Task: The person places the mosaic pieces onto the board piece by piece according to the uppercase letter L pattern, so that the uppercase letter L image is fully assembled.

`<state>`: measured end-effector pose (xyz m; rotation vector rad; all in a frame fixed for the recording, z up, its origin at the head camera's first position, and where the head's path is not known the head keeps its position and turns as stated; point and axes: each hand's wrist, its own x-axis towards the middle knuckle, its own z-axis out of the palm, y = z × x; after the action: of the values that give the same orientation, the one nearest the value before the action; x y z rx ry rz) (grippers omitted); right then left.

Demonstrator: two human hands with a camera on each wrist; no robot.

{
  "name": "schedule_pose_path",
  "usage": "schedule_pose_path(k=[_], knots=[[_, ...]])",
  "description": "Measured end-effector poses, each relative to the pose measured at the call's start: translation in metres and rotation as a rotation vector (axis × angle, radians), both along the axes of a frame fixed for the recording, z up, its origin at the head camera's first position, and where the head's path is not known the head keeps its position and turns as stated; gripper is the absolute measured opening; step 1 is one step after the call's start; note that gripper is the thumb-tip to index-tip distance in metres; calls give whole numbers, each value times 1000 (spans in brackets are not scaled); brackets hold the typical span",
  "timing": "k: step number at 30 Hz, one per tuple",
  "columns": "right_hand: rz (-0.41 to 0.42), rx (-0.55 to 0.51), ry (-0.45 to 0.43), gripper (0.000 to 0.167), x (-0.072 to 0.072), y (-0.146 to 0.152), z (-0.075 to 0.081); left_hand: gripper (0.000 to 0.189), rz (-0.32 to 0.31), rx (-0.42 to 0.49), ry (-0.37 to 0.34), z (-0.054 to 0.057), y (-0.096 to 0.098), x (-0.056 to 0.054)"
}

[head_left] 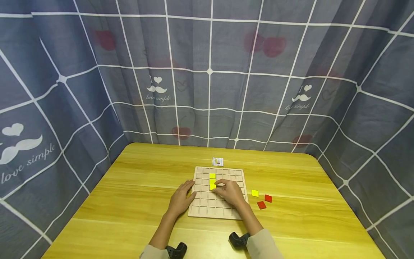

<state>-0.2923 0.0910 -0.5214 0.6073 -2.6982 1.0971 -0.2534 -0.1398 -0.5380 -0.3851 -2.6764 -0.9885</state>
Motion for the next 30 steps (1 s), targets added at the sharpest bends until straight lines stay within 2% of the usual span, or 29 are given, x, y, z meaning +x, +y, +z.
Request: schedule_pose_path(k=[7,12,16,19,24,30], knots=[[-16,50,63,27,2,-5,-4,46,-6,5,4,2,0,1],[-20,55,72,27,2,-4,-4,46,-7,9,5,2,0,2],[-26,32,45,29,3,2,-5,46,-7,2,7,2,0,2],[-29,-23,16,27,6,11,-5,46,-10,4,3,1,1,3],[-22,-118,17,24,11,32,1,46,-12,1,13,2,1,2],[-65,-139,22,27,11,67,8,45,-3,-4,13,2,0,1]])
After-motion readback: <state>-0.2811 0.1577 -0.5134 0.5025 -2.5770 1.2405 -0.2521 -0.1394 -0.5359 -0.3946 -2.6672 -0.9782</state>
